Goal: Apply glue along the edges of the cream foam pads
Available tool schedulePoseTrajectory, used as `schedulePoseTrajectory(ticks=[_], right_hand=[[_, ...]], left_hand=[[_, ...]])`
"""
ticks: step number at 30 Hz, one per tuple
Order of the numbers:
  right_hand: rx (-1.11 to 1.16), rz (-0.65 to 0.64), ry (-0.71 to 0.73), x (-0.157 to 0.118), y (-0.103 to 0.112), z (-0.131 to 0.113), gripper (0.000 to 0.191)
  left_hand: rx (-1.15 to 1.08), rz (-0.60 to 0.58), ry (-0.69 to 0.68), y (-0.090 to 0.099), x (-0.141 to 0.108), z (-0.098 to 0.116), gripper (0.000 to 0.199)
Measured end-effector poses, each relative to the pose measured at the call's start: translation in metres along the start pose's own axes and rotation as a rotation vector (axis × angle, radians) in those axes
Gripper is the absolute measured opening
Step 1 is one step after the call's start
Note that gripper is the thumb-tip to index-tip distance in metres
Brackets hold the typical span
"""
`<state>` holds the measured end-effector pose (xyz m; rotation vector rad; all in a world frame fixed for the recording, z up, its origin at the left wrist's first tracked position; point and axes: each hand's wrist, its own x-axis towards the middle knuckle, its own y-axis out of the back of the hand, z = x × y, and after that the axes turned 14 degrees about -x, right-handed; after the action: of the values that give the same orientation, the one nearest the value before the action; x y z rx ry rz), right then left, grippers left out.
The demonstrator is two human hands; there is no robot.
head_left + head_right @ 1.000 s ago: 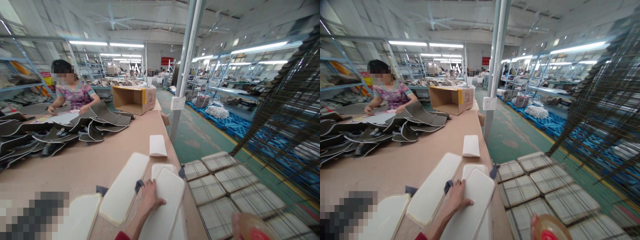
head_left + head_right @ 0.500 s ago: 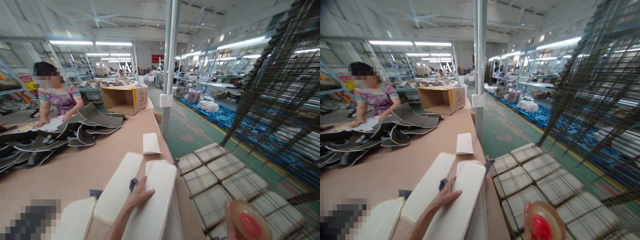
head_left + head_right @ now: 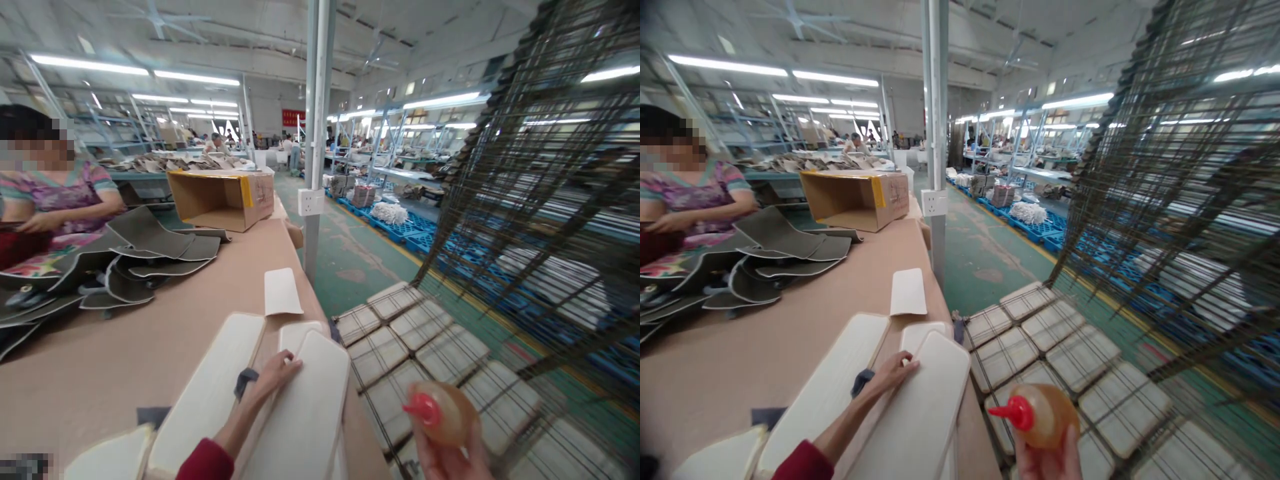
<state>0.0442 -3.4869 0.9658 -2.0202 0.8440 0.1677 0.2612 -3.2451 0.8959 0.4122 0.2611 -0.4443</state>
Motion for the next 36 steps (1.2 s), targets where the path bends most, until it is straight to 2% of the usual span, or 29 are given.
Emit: schedulePoseTrajectory(ticks=[3, 6, 8, 9, 12, 15, 18, 20, 23, 27, 31, 34, 36], right_hand=[[-0.075, -0.009, 0.131, 0.011, 0.007, 0.004, 0.056], [-0.072, 0.029, 0.143, 0.015, 0.015, -0.003, 0.062], [-0.054, 0.052, 0.108, 0.012, 0.017, -0.015, 0.061], [-0.048, 0.066, 0.087, 0.009, 0.017, -0.022, 0.06], [-0.028, 0.165, 0.115, -0.006, 0.006, -0.048, 0.052], [-0.051, 0.271, 0.185, -0.026, -0.009, -0.071, 0.049], [-0.095, 0.265, 0.245, -0.042, -0.013, -0.086, 0.063], [-0.128, 0.231, 0.319, -0.049, -0.008, -0.093, 0.073], [-0.186, 0.187, 0.386, -0.057, 0.003, -0.105, 0.074], [-0.302, 0.014, 0.492, -0.065, 0.012, -0.13, 0.062], [-0.396, -0.079, 0.537, -0.075, 0.01, -0.157, 0.071], [-0.438, -0.079, 0.541, -0.085, 0.006, -0.17, 0.082], [-0.44, -0.115, 0.511, -0.091, 0.005, -0.175, 0.082]], left_hand=[[-0.035, -0.055, -0.038, -0.008, 0.008, 0.016, 0.038], [-0.27, -0.159, -0.057, -0.008, 0.0, 0.038, 0.038], [-0.45, -0.266, -0.085, -0.004, -0.015, 0.06, 0.049], [-0.472, -0.312, -0.095, -0.002, -0.024, 0.071, 0.053], [-0.297, -0.363, -0.108, -0.01, -0.062, 0.098, 0.046], [-0.115, -0.431, -0.164, -0.04, -0.103, 0.097, 0.032], [-0.075, -0.572, -0.18, -0.074, -0.127, 0.08, 0.042], [-0.12, -0.628, -0.183, -0.086, -0.127, 0.076, 0.052], [-0.152, -0.652, -0.264, -0.084, -0.116, 0.093, 0.055], [-0.018, -0.748, -0.321, -0.067, -0.112, 0.145, 0.05], [0.2, -0.819, -0.382, -0.06, -0.135, 0.191, 0.043], [0.285, -0.841, -0.407, -0.059, -0.156, 0.213, 0.038], [0.315, -0.865, -0.413, -0.06, -0.168, 0.223, 0.036]])
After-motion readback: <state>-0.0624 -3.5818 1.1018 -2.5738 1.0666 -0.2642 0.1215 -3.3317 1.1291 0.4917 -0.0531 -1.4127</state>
